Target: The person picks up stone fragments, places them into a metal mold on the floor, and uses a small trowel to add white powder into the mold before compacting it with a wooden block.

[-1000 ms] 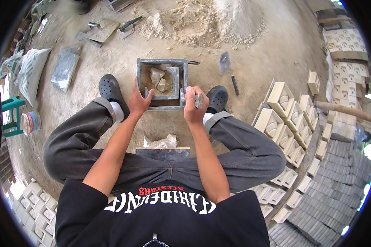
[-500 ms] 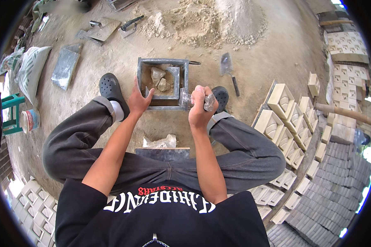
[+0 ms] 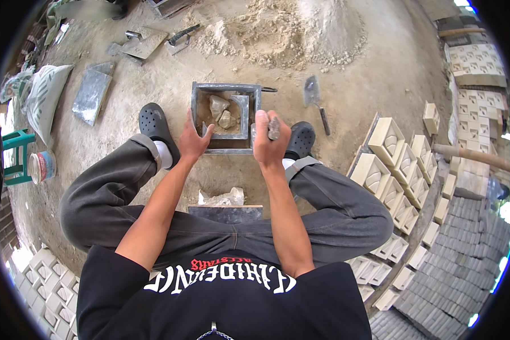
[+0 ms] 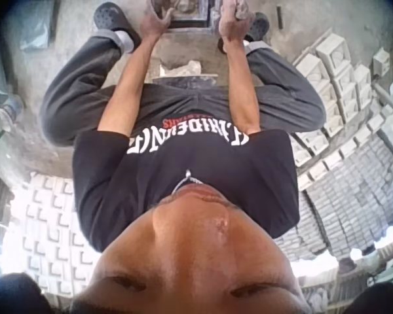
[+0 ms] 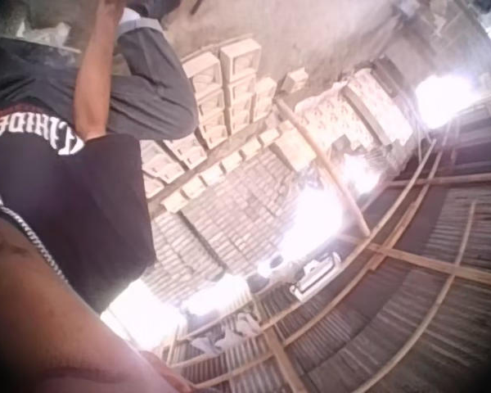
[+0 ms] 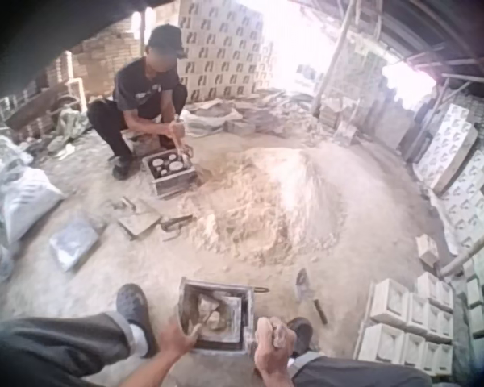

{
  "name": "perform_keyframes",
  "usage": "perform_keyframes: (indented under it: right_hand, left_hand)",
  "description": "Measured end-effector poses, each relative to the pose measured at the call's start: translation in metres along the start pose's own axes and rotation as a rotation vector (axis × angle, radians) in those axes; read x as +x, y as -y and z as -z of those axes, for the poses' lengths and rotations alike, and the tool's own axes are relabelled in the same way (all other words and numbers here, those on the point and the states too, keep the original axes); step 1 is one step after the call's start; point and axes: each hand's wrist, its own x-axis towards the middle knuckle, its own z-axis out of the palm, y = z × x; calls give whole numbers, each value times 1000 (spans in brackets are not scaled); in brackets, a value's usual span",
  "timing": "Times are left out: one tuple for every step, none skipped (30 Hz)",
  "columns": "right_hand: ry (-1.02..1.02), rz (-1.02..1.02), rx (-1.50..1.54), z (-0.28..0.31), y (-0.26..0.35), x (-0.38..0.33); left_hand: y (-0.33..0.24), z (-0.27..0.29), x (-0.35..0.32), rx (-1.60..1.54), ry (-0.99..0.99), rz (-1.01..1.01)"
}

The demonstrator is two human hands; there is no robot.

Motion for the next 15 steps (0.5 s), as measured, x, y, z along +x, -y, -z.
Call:
perform_keyframes:
  right_hand:
    - [-48,-16,117,1,11,-4]
    - [-46,-18,116,3,9,-5]
    - [-62,11,146,5,3,-5]
    - [-87,46,169,8,-3,-6]
    - [-41,-28,118,8,-9,-2]
    - [-47,-24,111,12,-14,0]
    - [-28,-55,90,9,-5,5]
    - [-8,-86,69,7,3,8]
    - [-45,-42,73,8,9,5]
    - [-44,-48,75,9,11,2]
    - [-67,32,80,10,12,-1]
    - [-90,110,84,9,11,-3]
    - [-87,151,78,7,2,-3]
    - [-95,157,74,7,-11,2]
    - [-56,115,29,7,-25,10]
  left_hand:
    - [-1,-1,0,0,1,3]
    - [-3,-2,0,-9,-3,1]
    - [-4,-3,-1,-19,-7,-2]
    - [-5,-4,0,-26,-3,-8]
    - [-6,-4,-1,-24,0,2]
    - [-6,-4,-1,-21,4,11]
    - [-4,-4,-1,-21,0,12]
    - [-2,-4,-1,-13,-34,-15]
    - [0,-5,-1,-5,-68,-41]
    - [0,-5,-1,0,-65,-39]
    - [-2,-6,-1,1,-72,-43]
    - [-2,-6,-2,2,-79,-46]
    - [-2,-7,-1,0,-76,-55]
    - [-1,-7,-1,-3,-80,-57]
    - [-1,-8,-1,-7,-84,-59]
